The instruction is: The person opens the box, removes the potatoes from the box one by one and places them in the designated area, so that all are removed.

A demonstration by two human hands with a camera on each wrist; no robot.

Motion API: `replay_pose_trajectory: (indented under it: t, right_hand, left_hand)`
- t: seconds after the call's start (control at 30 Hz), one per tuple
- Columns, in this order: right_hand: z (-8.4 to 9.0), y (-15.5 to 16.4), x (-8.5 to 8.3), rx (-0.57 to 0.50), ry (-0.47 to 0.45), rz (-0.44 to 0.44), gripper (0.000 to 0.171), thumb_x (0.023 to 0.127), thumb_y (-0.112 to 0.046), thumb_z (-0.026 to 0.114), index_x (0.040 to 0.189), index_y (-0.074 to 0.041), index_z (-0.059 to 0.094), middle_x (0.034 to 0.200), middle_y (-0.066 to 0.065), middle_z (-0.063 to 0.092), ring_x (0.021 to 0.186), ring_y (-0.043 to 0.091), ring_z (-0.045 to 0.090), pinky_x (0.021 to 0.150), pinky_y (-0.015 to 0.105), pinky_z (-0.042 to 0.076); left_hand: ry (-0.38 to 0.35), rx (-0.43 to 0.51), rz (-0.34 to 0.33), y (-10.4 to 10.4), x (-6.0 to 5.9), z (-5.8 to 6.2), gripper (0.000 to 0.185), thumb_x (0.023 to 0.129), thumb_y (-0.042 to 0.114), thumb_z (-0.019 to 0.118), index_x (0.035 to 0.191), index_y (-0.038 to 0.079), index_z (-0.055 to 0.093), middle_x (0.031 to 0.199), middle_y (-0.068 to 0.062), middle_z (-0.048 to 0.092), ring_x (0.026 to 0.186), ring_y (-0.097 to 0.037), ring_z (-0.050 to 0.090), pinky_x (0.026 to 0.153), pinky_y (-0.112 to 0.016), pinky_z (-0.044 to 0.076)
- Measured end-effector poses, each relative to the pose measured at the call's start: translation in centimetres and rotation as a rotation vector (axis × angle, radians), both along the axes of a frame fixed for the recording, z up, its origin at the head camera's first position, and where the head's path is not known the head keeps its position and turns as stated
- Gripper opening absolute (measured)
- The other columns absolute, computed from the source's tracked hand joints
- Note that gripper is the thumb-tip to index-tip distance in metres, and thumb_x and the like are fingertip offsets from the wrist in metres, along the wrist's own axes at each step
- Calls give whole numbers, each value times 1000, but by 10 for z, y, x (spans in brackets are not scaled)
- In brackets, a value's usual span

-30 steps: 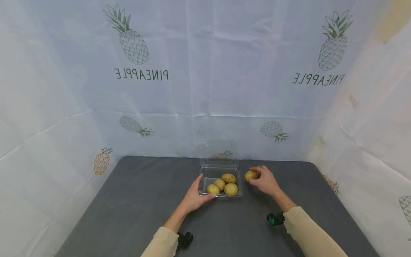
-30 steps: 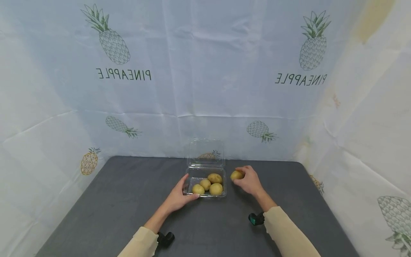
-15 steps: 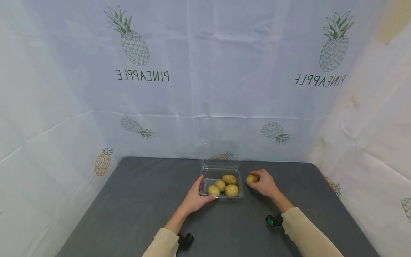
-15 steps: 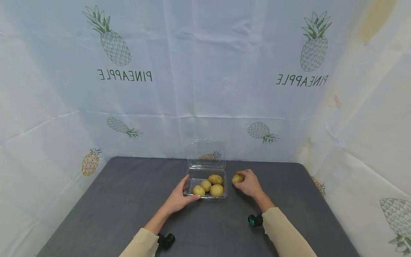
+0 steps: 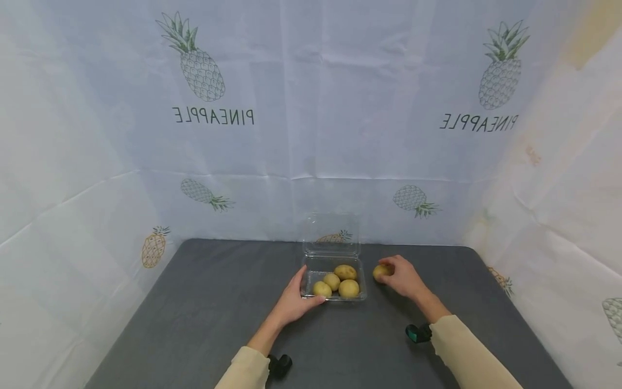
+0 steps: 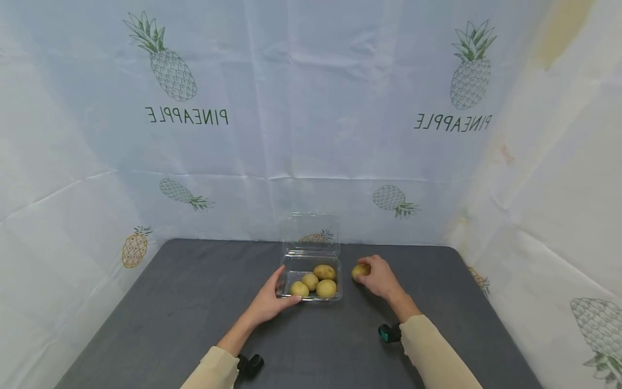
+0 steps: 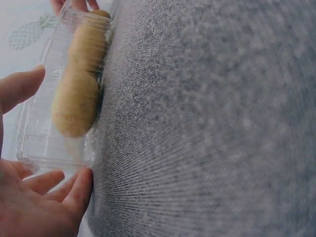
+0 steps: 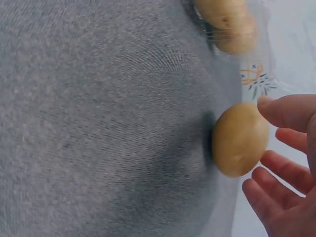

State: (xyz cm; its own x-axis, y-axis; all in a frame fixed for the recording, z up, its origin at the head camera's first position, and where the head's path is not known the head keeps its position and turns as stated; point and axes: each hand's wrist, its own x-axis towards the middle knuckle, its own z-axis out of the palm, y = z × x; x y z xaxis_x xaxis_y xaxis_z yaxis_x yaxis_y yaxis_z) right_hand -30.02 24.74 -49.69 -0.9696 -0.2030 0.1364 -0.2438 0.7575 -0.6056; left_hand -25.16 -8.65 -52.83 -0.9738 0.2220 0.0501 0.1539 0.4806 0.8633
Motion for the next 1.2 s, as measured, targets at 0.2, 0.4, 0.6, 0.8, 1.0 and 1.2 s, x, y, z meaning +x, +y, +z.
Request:
replay_pose_trajectory:
  t: [0.2, 0.4, 0.6, 0.8, 1.0, 1.2]
  right_hand:
    - [7, 0, 4, -1, 53, 38, 39, 93, -13, 74, 127, 5, 65, 118, 18, 63, 108, 39, 62, 89, 54, 53]
    - [20, -11, 11, -63, 81, 68, 35, 96, -12, 71, 127, 3, 66, 123, 22, 63, 114, 40, 61, 95, 55, 51]
    - [31, -23, 17, -135, 101, 87, 32, 96, -12, 71, 126, 1, 67, 123, 21, 65, 116, 39, 62, 98, 53, 51]
    - [37, -35, 22, -162, 129, 123, 30, 97, -11, 71, 124, 1, 68, 120, 16, 67, 113, 36, 63, 96, 54, 52]
    - [39, -47, 24, -152, 154, 171, 26, 97, -11, 70, 120, 0, 70, 117, 12, 69, 108, 33, 65, 92, 55, 53]
    - [38, -60, 27, -139, 128, 229, 24, 97, -8, 69, 120, -1, 71, 118, 12, 69, 109, 36, 64, 91, 56, 53]
  left_hand:
    - [1, -2, -7, 0, 0, -1, 99, 89, 40, 79, 162, 7, 21, 161, -25, 29, 137, -50, 43, 103, -62, 44]
    - [-2, 8, -10, 0, 0, 0, 99, 89, 39, 79, 162, 7, 21, 161, -26, 29, 136, -50, 44, 103, -63, 44]
    - [2, 9, -5, 0, 1, 1, 98, 89, 40, 79, 162, 7, 22, 161, -25, 30, 136, -50, 43, 103, -63, 43]
    - [-4, 8, -3, 0, 1, 1, 98, 89, 40, 79, 162, 7, 22, 161, -26, 29, 138, -50, 42, 104, -63, 43]
    - [-6, 10, -2, -1, 1, 0, 99, 89, 40, 79, 162, 8, 22, 161, -25, 29, 138, -50, 42, 104, -63, 42]
    - [-3, 14, -6, -1, 1, 0, 100, 88, 42, 80, 162, 7, 22, 162, -25, 28, 139, -49, 41, 104, -63, 43]
